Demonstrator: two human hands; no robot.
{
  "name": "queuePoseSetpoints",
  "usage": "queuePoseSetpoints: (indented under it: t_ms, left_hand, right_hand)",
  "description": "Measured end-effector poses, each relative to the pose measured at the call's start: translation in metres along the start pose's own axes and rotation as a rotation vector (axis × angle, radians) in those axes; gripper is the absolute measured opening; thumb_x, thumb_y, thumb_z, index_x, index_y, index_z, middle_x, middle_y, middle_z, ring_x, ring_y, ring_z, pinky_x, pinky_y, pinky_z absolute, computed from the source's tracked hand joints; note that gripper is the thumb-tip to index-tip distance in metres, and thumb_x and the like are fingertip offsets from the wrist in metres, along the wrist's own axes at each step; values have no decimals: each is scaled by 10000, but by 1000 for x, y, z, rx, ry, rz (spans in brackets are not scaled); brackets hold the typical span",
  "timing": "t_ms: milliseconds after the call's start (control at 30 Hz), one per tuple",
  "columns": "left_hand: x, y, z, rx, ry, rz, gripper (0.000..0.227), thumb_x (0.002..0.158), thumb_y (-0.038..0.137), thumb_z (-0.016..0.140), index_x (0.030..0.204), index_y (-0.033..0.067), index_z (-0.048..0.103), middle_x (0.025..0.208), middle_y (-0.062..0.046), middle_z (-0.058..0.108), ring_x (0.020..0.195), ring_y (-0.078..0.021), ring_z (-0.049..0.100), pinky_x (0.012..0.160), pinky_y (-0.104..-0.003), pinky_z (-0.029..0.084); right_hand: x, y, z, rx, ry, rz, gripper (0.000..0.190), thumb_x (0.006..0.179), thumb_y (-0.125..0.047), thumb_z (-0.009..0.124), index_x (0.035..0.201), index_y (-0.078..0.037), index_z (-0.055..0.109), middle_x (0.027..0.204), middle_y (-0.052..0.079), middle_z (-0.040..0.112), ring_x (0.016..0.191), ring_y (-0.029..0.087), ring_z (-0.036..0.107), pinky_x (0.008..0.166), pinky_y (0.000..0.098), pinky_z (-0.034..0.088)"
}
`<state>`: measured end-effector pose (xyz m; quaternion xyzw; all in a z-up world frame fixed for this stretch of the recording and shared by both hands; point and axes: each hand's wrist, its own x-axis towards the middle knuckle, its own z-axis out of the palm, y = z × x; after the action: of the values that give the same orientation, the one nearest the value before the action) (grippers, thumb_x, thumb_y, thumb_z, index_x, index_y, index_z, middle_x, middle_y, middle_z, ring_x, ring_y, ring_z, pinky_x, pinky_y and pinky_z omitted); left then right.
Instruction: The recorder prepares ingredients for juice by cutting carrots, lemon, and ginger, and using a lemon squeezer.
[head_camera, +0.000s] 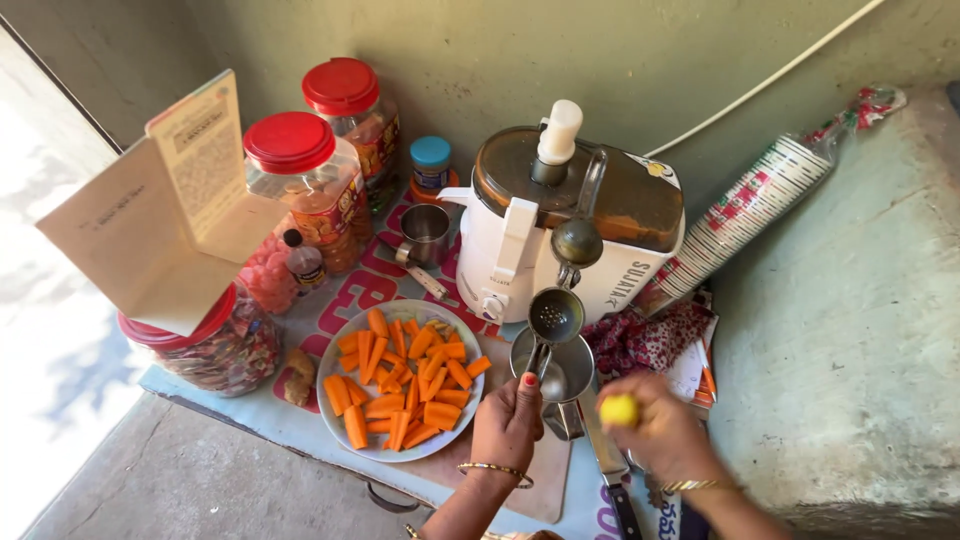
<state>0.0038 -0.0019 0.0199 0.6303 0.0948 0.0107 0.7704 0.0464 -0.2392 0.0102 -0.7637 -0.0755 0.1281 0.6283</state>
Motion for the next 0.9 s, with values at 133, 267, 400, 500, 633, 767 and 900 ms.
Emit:
queuePoseSetpoints:
  t_ms: [133, 267, 400, 500, 633, 767, 900]
  left_hand:
    - [-3, 7, 0, 36, 0, -18, 560, 1025, 508, 496, 724, 38, 544, 549, -6, 512, 496, -90, 466, 483, -274, 399]
    - [-4, 13, 2, 75, 22, -56, 560, 1011, 518, 488, 727, 43, 568, 538, -13, 526, 486, -95, 488, 478, -280, 405]
    - [-2, 12, 2, 76, 36, -82, 571, 1008, 525, 496, 720, 37, 568, 537, -19, 539, 486, -103, 497, 480, -283, 415]
    - [-1, 11, 3, 66, 45, -90, 579, 1005, 529, 498, 711, 36, 569, 537, -22, 549, 483, -108, 519, 481, -285, 429]
    - [-1, 12, 3, 68, 50, -98, 578, 1008, 531, 496, 716, 38, 574, 542, -20, 555, 489, -106, 535, 487, -282, 443]
    - [-2, 16, 2, 96, 42, -100, 592, 1015, 536, 484, 715, 35, 578, 534, -22, 561, 485, -109, 537, 488, -283, 446]
    - [-3, 25, 2, 133, 34, -82, 593, 1016, 539, 477, 715, 39, 586, 531, -24, 566, 483, -111, 539, 491, -284, 448]
  right_hand:
    - [16, -135, 17, 39, 93, 6, 383, 781, -9, 762, 1144, -97, 678, 1068, 80, 785, 941, 158, 744, 900, 323, 607]
    - [36, -175, 42, -421, 116, -622, 419, 796, -149, 830, 1181, -109, 669, 1160, 38, 732, 1091, 192, 664, 1007, 353, 513]
    - [52, -170, 56, -698, 109, -752, 431, 759, -261, 855, 1140, -135, 698, 1164, -17, 739, 1168, 245, 598, 1070, 396, 430]
    - [56, -164, 57, -711, 68, -774, 412, 782, -245, 842, 1147, -133, 686, 1221, -33, 748, 1222, 255, 566, 1102, 408, 409]
    - [56, -159, 60, -755, 74, -847, 378, 795, -233, 827, 1140, -130, 711, 1272, -29, 729, 1271, 277, 540, 1121, 424, 390]
    - [54, -157, 61, -799, 204, -859, 245, 801, -286, 822, 1007, -171, 753, 1204, 28, 679, 1181, 272, 551, 1041, 406, 430]
    - [49, -169, 59, -894, 267, -799, 322, 780, -334, 823, 1026, -138, 756, 1060, 66, 618, 1026, 288, 544, 925, 424, 447]
